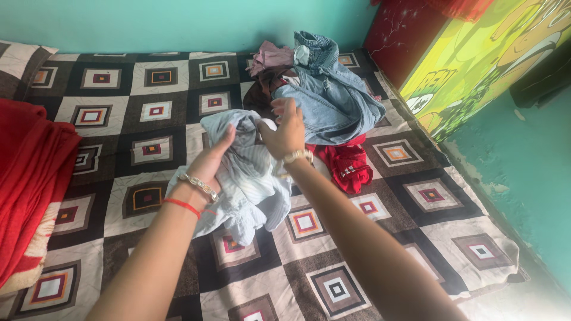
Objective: The person unfolds a light blue and white striped shirt on a patterned bedspread, smooths it out, and buttons it from bottom to top. The shirt is left fully buttoned on the bed.
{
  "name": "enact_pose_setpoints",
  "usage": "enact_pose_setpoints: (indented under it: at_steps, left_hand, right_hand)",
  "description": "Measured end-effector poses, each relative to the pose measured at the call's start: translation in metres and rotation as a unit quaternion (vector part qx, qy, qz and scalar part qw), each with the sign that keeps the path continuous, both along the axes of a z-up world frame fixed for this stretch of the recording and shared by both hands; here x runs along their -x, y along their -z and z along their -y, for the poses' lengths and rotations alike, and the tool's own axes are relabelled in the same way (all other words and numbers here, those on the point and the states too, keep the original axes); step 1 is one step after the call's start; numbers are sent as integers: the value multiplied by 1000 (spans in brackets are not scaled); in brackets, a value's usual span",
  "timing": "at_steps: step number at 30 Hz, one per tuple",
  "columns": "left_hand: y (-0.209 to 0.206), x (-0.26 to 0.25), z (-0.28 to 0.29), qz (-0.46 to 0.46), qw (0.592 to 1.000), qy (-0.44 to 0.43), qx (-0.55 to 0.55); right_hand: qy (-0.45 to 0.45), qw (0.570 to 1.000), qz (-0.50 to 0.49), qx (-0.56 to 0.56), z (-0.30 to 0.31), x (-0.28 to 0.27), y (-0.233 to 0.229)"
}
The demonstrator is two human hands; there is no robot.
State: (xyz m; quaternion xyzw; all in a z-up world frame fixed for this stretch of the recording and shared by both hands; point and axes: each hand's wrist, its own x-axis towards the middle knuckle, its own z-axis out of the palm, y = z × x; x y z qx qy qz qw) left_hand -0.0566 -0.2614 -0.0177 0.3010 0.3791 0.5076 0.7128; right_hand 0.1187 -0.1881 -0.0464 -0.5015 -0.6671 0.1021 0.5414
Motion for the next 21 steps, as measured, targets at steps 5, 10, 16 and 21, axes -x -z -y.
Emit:
enact_pose_setpoints:
  at_steps: [5, 10, 16, 21]
  left_hand:
    - [16, -9, -4, -11, 1000, -14, 12]
    - [23, -18, -6, -118, 992, -42, 19]
    - [37, -18, -18, -281, 953, -109, 17]
    - [49, 12, -25, -318, 934, -154, 60]
  right_hand:
    - [-88, 990, -10, 109, 43, -5, -17]
    - [-124, 961, 82, 231, 34, -22, -6]
    - [-192, 930, -116, 291, 19, -47, 6]
    - [-157, 797, -463, 354, 9, -85, -14]
